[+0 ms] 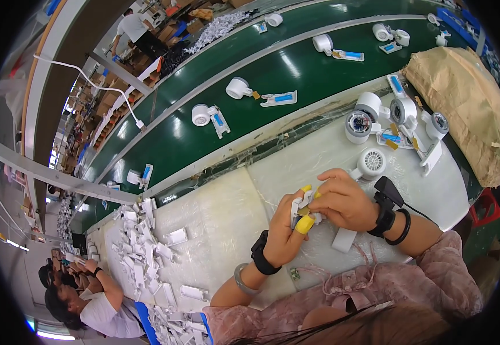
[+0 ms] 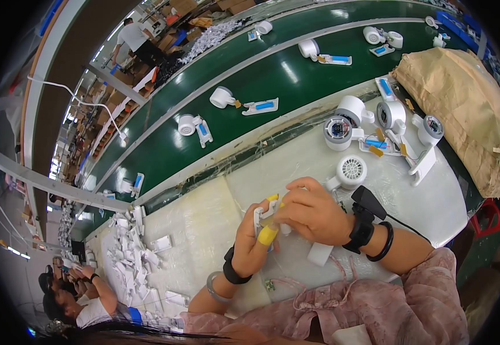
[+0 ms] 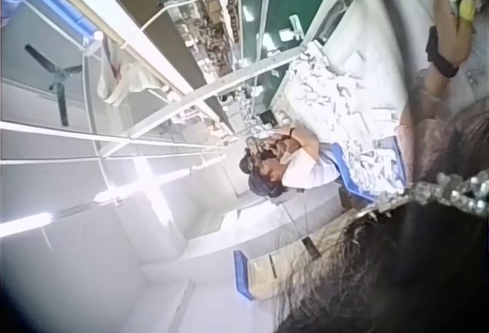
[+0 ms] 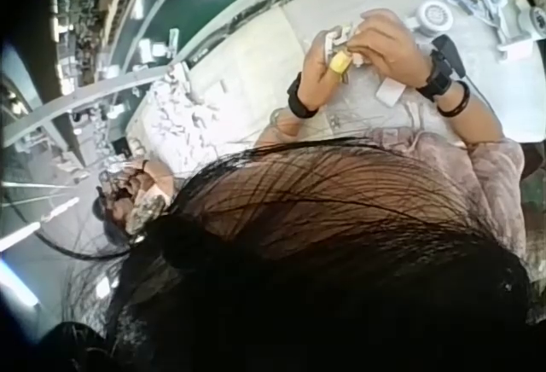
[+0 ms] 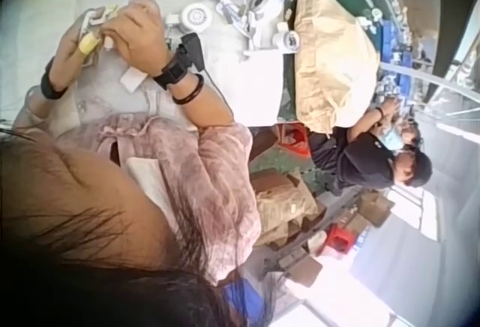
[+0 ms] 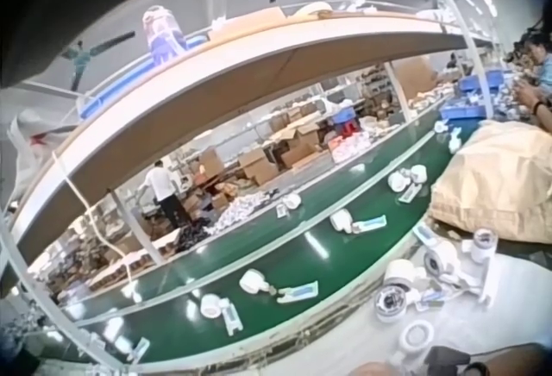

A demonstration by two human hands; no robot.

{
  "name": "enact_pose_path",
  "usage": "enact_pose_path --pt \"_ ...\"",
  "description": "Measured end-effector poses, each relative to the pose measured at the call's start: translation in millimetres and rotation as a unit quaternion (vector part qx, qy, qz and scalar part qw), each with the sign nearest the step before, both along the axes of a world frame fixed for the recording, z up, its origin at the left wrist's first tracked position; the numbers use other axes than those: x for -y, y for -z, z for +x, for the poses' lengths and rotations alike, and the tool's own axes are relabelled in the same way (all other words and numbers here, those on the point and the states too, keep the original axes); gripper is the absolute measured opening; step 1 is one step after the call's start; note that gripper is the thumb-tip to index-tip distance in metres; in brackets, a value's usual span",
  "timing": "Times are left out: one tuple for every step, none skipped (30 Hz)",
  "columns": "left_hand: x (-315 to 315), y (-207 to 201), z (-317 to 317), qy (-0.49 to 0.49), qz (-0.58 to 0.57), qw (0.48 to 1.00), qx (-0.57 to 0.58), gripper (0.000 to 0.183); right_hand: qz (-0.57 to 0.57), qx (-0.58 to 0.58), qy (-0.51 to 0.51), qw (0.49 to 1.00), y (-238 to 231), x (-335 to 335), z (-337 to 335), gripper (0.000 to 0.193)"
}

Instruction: The person picks up a plastic housing and a battery from the conveyor belt, peels an adhesive strip, and presses the battery into the housing. They then fit a white plastic cover over the battery and place the assembled unit onto the table.

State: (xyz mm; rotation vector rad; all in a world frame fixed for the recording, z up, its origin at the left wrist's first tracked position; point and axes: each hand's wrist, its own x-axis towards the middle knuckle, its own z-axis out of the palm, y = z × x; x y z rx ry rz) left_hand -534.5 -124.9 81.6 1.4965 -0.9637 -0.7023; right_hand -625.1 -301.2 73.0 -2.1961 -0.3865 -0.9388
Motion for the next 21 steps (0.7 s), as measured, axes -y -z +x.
enact_pose_path --pt "0 -1 0 0.003 0.003 1.000 -0.001 0.042 -0.006 -0.001 -0.003 1.000 -1 1 0 0.030" --pt "-1 -1 0 0.006 0.006 1.000 -0.002 0.042 -0.011 -0.002 -0.005 1.000 -2 1 0 0.030" --pt "-1 0 0 0.006 0.006 1.000 -0.003 0.042 -0.011 -0.003 -0.006 1.000 -2 0 0 0.030" --pt "-2 2 0 0.003 -0.001 1.000 -0.002 0.042 -0.009 -0.005 -0.004 1.000 -2 0 0 0.029" --pt "-2 3 -1 0.000 -0.008 1.000 -0.002 0.042 -0.006 -0.006 -0.003 1.000 -2 0 -1 0.029" --pt "-2 3 0 0.000 -0.007 1.000 -0.002 0.042 -0.005 -0.006 -0.004 1.000 -2 0 -1 0.029" --pt "-2 2 0 0.006 -0.004 1.000 -0.001 0.042 -0.007 -0.004 -0.002 1.000 -2 -1 -1 0.029" --pt "-3 2 1 0.011 0.000 1.000 0.001 0.042 -0.008 -0.003 0.000 1.000 -2 -2 -1 0.028" --pt "-3 3 1 0.011 0.000 1.000 0.000 0.042 -0.008 -0.003 0.000 1.000 -2 -3 -1 0.028" --pt "-2 3 2 0.010 -0.011 0.999 0.032 0.041 -0.011 -0.002 0.009 1.000 -4 -4 -1 0.028" --pt "-2 3 3 0.008 -0.022 0.998 0.063 0.041 -0.015 -0.001 0.018 1.000 -4 -5 -2 0.028" --pt "-2 3 2 0.008 -0.021 0.998 0.063 0.041 -0.014 -0.001 0.018 1.000 -4 -7 -2 0.028" --pt "-2 2 2 0.007 -0.015 0.998 0.059 0.040 -0.002 -0.001 0.032 0.999 -2 -10 -3 0.028" --pt "-1 2 1 0.005 -0.009 0.998 0.055 0.040 0.011 -0.001 0.047 0.999 -1 -11 -3 0.028" --pt "-1 2 1 0.005 -0.008 0.998 0.055 0.040 0.012 -0.001 0.047 0.999 -2 -10 -3 0.028" --pt "-1 2 1 -0.001 -0.008 0.998 0.064 0.039 -0.014 0.000 0.042 0.999 -3 -9 -4 0.028" --pt "-2 2 0 -0.007 -0.007 0.997 0.073 0.039 -0.040 0.000 0.038 0.998 -5 -8 -4 0.028" --pt "-2 0 0 -0.007 -0.006 0.997 0.073 0.039 -0.039 0.000 0.038 0.999 -7 -9 -3 0.028" --pt "0 -2 -1 -0.011 0.005 0.998 0.068 0.039 -0.046 0.024 0.052 0.997 -9 -11 -2 0.025" --pt "1 -3 -2 -0.015 0.017 0.998 0.063 0.039 -0.052 0.048 0.066 0.995 -10 -12 -2 0.022" --pt "1 -4 -2 -0.014 0.017 0.998 0.063 0.039 -0.052 0.047 0.067 0.995 -10 -11 -3 0.022"
